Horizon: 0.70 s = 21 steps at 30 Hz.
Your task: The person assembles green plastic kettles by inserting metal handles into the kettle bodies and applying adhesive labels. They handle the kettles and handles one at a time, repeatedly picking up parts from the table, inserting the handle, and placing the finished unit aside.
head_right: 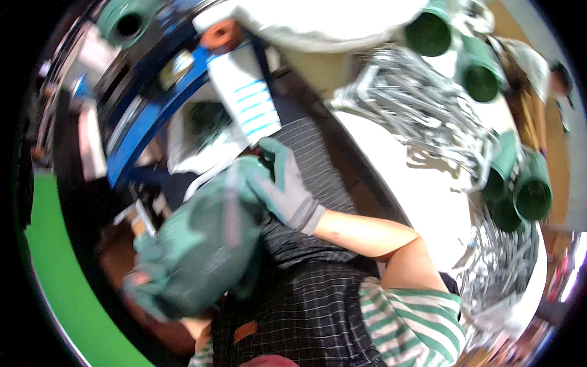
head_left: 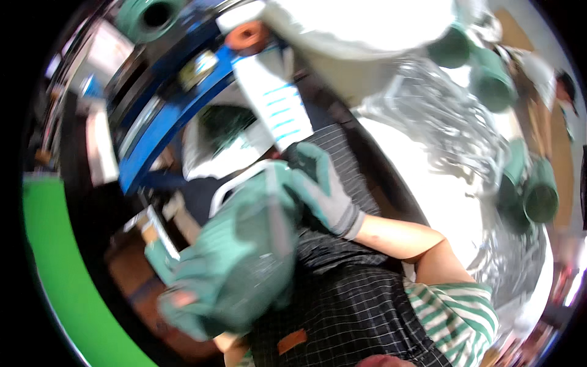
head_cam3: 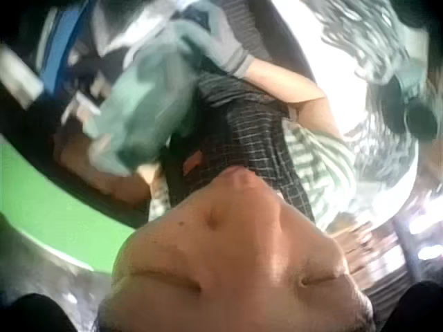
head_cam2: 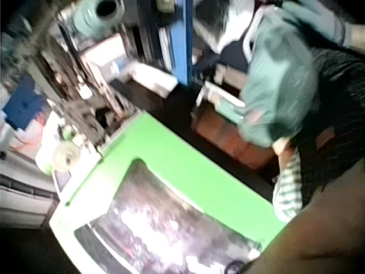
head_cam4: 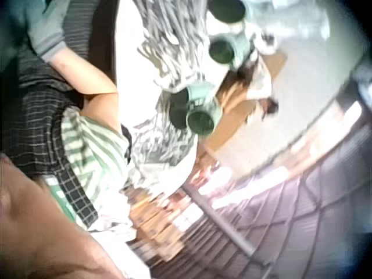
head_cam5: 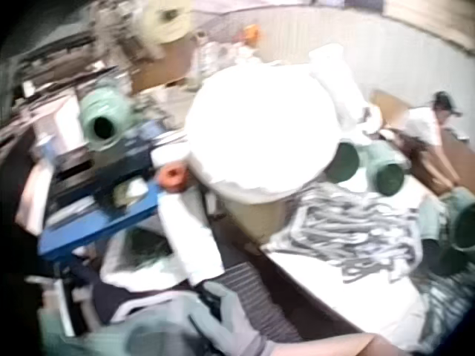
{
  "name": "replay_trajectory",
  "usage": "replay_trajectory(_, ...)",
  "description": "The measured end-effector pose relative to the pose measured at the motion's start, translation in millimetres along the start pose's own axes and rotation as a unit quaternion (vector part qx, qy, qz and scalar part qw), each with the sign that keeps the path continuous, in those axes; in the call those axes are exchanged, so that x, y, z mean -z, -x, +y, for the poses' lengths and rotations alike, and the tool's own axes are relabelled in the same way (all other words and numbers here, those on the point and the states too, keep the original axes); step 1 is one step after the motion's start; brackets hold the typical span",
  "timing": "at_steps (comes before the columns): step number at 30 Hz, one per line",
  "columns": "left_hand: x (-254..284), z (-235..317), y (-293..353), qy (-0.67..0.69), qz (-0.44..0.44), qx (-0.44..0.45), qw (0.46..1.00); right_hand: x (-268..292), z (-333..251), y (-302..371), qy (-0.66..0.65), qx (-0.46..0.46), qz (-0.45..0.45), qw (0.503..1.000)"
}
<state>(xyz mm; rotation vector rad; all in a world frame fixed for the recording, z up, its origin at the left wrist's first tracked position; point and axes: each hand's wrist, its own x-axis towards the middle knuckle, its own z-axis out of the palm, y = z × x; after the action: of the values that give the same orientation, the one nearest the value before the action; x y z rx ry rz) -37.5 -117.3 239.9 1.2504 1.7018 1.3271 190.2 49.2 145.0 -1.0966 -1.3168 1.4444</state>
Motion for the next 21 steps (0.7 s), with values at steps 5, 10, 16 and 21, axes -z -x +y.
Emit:
replay_trajectory(5,31,37,-50,0.185,0.260,0.001,0.948,70,-27,12,-0.422,-0.206,-0.173,0.866)
replay_trajectory(10,31,12,-88,0.150,0.134,-0.130,0.971,148,-96,31,-0.383,0.009,0.005,0.924)
replay_trajectory(16,-17,-51,-67,0.166,-0.006,-0.204,0.965,278,-176,18,-0.319,0.356,0.344,0.808)
replay_trajectory(21,-48,-83,-70,0.274,-0.007,-0.038,0.961,546,-139,10,-0.241,0.277,0.549,0.751)
